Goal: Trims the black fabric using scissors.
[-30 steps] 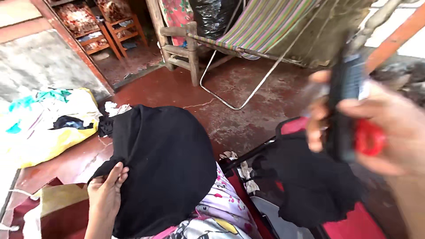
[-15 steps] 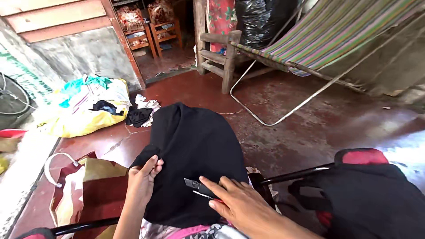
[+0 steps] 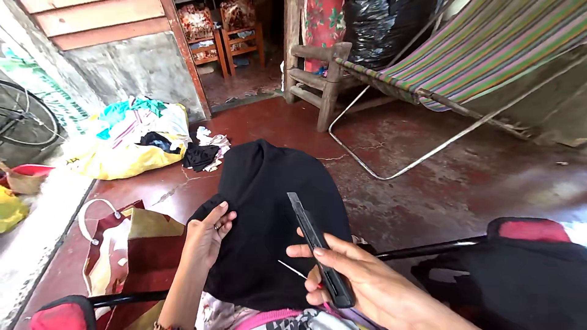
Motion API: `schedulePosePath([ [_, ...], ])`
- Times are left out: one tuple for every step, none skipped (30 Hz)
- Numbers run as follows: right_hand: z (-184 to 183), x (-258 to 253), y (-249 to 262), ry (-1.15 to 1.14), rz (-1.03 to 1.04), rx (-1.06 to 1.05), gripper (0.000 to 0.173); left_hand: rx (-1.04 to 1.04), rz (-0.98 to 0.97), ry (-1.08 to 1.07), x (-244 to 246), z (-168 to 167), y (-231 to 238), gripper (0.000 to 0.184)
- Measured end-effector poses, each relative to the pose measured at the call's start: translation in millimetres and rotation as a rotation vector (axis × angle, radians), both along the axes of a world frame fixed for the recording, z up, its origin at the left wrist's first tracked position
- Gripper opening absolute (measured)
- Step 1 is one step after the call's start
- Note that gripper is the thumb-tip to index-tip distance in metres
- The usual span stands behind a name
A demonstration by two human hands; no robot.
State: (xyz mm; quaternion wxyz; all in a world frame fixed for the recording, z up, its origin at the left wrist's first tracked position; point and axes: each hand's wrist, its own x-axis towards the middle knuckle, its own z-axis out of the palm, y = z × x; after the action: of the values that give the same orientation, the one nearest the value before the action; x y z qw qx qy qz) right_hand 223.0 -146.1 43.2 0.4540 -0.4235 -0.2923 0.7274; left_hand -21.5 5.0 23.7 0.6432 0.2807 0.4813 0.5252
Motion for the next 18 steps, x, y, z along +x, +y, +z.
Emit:
schedulePosePath([
  [-0.4,-0.8,-0.1,-0.043,0.026,0.021,0.043,0.03,0.013,0.019,0.3,0.7,1.4,0.007],
  [-1.1,-1.7,-0.4,-0.069,0.038,0.034,0.043,0.052,0.027,0.033,0.7,0.8,2.7,0.007],
  [-1.9,-2.0,-0.7,-0.079,0.045,0.041,0.045,0.062,0.036,0.038,0.6,0.3,3.8,0.007],
  [-3.1,-2.0,-0.7,-0.087,0.059,0.056,0.047,0.063,0.041,0.04,0.4,-0.4,4.8,0.007],
  [-4.3,-1.5,-0.6,-0.091,0.079,0.078,0.051,0.059,0.043,0.041,0.2,-1.3,5.7,0.007],
  [-5.3,-1.0,-0.8,-0.087,0.101,0.099,0.057,0.056,0.047,0.038,-0.3,-2.8,6.7,0.007],
  [-6.1,-0.6,-1.2,-0.074,0.127,0.113,0.065,0.054,0.054,0.038,-0.9,-4.5,7.3,0.006],
  [-7.3,-0.4,-1.9,-0.057,0.152,0.127,0.073,0.055,0.065,0.046,-1.5,-6.2,7.4,0.006],
  [-8.8,-0.8,-2.7,-0.042,0.175,0.141,0.076,0.057,0.082,0.055,-2.1,-7.8,7.6,0.006],
  [-10.2,-2.0,-3.6,-0.042,0.192,0.157,0.075,0.061,0.099,0.066,-2.9,-9.6,8.0,0.006],
  [-12.3,-3.7,-4.4,-0.053,0.202,0.179,0.073,0.061,0.115,0.07,-3.9,-10.9,8.1,0.007],
  [-14.2,-5.0,-4.8,-0.071,0.216,0.2,0.071,0.056,0.128,0.068,-4.8,-11.8,8.1,0.007],
  [-15.9,-6.0,-4.8,-0.093,0.227,0.218,0.068,0.047,0.137,0.063,-5.5,-12.1,7.7,0.007],
  [-18.1,-6.8,-4.5,-0.107,0.229,0.232,0.066,0.041,0.139,0.056,-6.1,-12.0,7.1,0.006],
  [-20.5,-7.0,-3.7,-0.117,0.23,0.243,0.063,0.037,0.139,0.051,-6.5,-12.3,6.7,0.006],
  [-23.3,-6.7,-2.7,-0.134,0.226,0.249,0.06,0.034,0.139,0.047,-6.9,-12.8,6.6,0.006],
  [-26.0,-6.2,-1.5,-0.158,0.218,0.252,0.055,0.035,0.133,0.043,-7.5,-13.3,6.0,0.006],
  [-29.1,-5.2,0.0,-0.189,0.201,0.254,0.05,0.037,0.124,0.04,-8.1,-13.9,5.5,0.006],
])
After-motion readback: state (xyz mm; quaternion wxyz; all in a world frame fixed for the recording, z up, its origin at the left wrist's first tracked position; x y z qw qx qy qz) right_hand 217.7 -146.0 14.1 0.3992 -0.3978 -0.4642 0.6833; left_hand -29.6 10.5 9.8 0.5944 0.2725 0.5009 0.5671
